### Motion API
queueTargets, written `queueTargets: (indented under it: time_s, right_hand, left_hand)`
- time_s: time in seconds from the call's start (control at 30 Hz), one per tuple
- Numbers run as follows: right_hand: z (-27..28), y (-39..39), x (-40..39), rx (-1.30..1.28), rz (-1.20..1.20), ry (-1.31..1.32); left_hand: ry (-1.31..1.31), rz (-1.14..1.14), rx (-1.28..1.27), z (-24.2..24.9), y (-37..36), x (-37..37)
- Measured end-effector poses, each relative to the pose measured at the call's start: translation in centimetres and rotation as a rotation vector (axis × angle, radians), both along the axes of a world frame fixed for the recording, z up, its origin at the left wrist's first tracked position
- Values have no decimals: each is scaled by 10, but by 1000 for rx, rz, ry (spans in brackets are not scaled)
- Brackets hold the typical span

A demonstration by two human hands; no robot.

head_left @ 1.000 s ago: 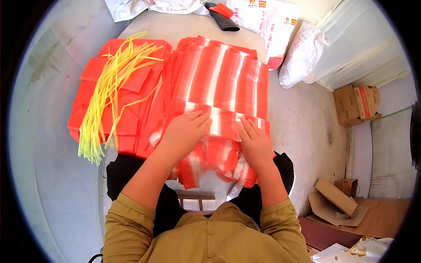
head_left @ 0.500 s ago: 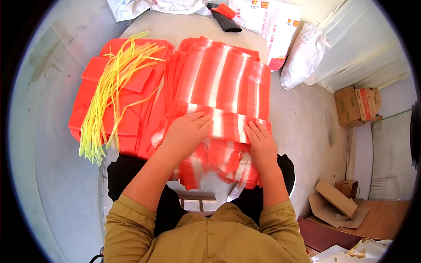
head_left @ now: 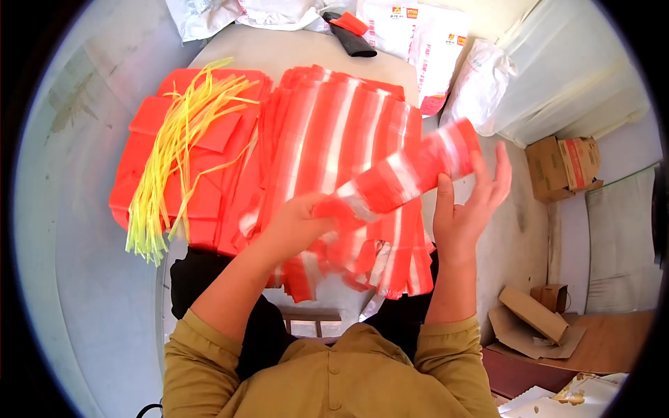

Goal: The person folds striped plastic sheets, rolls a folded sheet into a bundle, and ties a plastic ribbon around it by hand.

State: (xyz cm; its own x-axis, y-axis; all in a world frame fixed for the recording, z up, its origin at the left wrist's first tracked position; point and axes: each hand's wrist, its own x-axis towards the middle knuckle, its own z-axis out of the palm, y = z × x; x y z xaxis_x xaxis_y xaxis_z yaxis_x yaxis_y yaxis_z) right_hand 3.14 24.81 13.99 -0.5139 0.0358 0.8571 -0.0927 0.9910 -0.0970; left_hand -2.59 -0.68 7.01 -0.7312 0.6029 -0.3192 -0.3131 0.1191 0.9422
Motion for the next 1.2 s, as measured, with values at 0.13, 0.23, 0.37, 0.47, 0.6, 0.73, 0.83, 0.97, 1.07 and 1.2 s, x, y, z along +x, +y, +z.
queueTargets:
  time_s: [0.13,0.23,0.37,0.47,0.6,0.73,0.83,0.97,1.07,1.2]
  right_hand:
    - [-68,-11,-5,-804,324,-209]
    - [-97,-39,6,-1237,416,-586]
    - [-95,-55,12,-1462,417,-690]
    - [-88,-54,7,-1503,420,-672]
    - [-104,-50,1,-1459,410,-652]
    - [-110,-51,-5,-1503,459,-688]
    - [-120,-52,-8,-1131,393,-675]
    - [-114,-61,-11,-467,354,-594]
    - [-100,-66,-11,-136,478,-729]
    - [-109,-56,-30,-120,529,-932]
  left_hand:
    - [-337,118,325,-29,10,15]
    - [-350,123,201,-35,7,15]
    - [-316,106,111,-19,7,17]
    - [-263,112,172,-23,5,18]
    - [-137,119,132,-21,1,22]
    - [-84,-28,20,8,-12,22]
    - [-9,-47,49,-18,-18,22]
    - [-68,-52,62,-8,-25,23]
    - [-42,-51,15,-14,-25,23]
    - [-54,-79,-19,-18,-26,22]
